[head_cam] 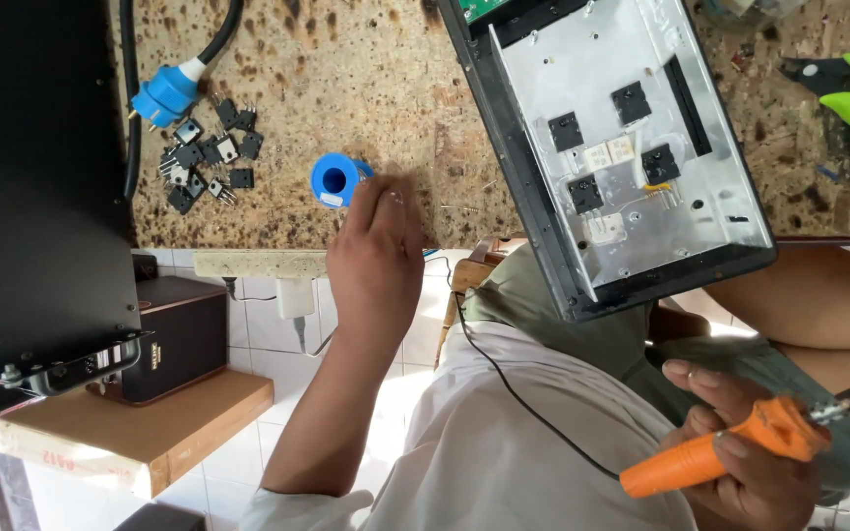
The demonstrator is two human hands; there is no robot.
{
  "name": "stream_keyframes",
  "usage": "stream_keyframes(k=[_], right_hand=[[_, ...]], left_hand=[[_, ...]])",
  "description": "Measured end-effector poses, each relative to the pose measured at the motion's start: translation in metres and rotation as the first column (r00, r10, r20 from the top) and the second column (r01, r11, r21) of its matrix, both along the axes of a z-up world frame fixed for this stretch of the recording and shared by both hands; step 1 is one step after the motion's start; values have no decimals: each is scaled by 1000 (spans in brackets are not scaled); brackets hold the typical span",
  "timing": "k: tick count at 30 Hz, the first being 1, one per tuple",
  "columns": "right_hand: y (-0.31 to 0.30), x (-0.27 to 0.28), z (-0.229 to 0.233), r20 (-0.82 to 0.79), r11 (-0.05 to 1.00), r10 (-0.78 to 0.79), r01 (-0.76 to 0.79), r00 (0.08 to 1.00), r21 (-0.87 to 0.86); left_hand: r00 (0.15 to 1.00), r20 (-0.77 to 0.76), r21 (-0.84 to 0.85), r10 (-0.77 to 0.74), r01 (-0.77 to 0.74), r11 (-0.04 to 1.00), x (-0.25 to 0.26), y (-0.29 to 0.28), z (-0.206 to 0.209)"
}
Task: Soldering electronic components onto a circuit board and trimming the wire leads using pliers.
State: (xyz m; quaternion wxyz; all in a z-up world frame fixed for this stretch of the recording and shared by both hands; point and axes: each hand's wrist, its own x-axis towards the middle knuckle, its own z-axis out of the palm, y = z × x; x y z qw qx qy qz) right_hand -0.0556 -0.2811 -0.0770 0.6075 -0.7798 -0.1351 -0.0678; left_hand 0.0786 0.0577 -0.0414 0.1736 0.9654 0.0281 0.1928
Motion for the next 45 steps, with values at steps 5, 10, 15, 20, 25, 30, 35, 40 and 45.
stream_keyframes(k=[5,10,15,20,25,30,35,40,45], right_hand=[[-2,4,6,-569,911,131,128,812,393],[40,36,4,-420,722,545,-151,726,675],[10,-5,-52,-419,965,240,-263,876,2],[41,34,-19,-467,936,305,-171,830,309],[40,39,-44,142,941,330,-314,933,-123],[35,37,-62,126,935,341,-321,932,-152],[42,45,-49,146,927,335,-298,931,-228],[54,51,-41,169,943,304,-270,938,-196],[61,58,-37,257,951,298,-263,919,-162]], left_hand=[[999,13,-186,-31,33,982,-8,2,7],[991,71,-264,-110,125,956,-15,-8,15],[982,141,-175,-124,148,973,-17,-17,4],[979,179,-156,-96,125,980,-18,-23,-5],[981,184,-127,-53,77,989,-16,-26,-7],[983,179,-134,-48,73,988,-16,-26,-9],[982,187,-106,-39,60,993,-14,-26,-11],[981,192,-106,-30,51,993,-13,-27,-10],[983,181,-91,-30,48,995,-14,-27,-12]])
